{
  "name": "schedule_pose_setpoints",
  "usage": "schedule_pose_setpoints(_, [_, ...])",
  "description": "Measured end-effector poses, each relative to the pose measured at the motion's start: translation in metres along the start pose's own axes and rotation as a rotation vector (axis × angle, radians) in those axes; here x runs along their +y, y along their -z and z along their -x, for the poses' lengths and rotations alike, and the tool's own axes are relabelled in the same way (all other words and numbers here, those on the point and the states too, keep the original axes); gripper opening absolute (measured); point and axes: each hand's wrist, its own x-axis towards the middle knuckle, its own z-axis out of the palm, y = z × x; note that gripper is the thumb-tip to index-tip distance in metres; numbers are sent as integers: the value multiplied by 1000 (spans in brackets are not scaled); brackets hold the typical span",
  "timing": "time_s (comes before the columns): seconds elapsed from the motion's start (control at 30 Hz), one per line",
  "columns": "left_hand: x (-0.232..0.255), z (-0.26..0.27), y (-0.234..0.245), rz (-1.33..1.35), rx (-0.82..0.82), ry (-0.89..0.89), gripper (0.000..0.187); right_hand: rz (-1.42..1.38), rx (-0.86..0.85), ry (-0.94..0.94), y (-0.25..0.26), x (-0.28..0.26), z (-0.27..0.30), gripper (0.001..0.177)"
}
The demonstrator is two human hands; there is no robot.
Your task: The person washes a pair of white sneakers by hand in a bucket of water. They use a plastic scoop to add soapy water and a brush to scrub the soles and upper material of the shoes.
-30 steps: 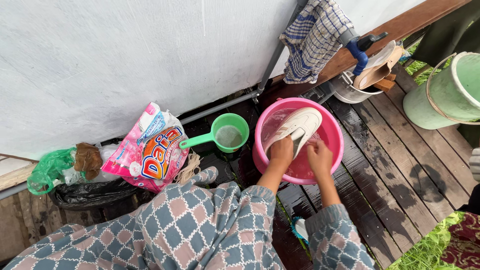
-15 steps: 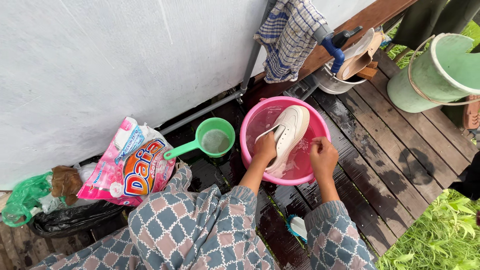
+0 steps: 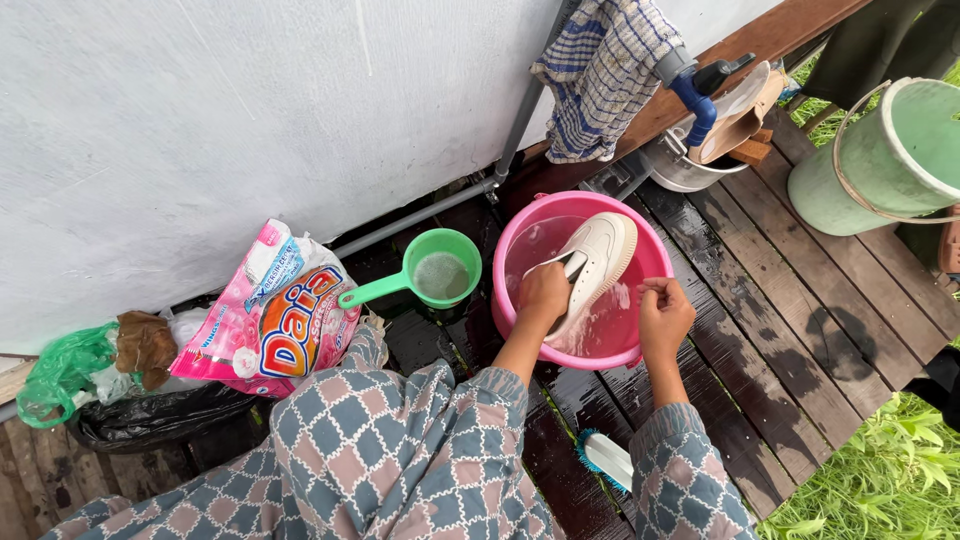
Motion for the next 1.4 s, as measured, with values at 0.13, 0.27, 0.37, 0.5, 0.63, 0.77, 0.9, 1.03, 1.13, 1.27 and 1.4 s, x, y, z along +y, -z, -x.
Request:
schedule_pose_setpoints(0.13, [-7, -11, -26, -134, 25, -81, 20, -25, 5, -2, 0, 1, -1, 15])
schedule_pose_setpoints(0.27, [-10, -12, -38, -183, 57, -138, 19, -49, 9, 7, 1, 1, 1, 15])
schedule_pose_setpoints(0.37, [-11, -10, -35, -158, 94, -160, 14, -35, 9, -23, 0, -1, -1, 15])
schedule_pose_setpoints(0.5, [-21, -8, -42, -100, 121, -215, 18, -64, 13, -10, 0, 1, 1, 14])
schedule_pose_setpoints(0.63, [-20, -9, -42, -96, 126, -266, 29, -64, 35, -23, -1, 2, -1, 15])
schedule_pose_setpoints(0.77, [-3, -2, -25, -133, 121, -250, 21, -33, 35, 4, -1, -2, -1, 15])
schedule_pose_setpoints(0.9, [1, 6, -15, -206, 71, -230, 16, -42, 32, -36, 1, -3, 0, 16])
schedule_pose_setpoints(1.03, [-2, 8, -23, -253, 69, -358, 14, 35, 73, -23, -2, 3, -1, 14])
schedule_pose_setpoints(1.13, [-11, 9, -29, -171, 18, -352, 22, -32, 62, -21, -1, 4, -1, 15])
schedule_pose_setpoints(1.27, [-22, 8, -36, -120, 13, -401, 25, -17, 59, -1, 0, 2, -1, 13])
schedule_pose_setpoints(1.4, [-27, 9, -34, -72, 13, -411, 19, -11, 87, -14, -2, 6, 0, 13])
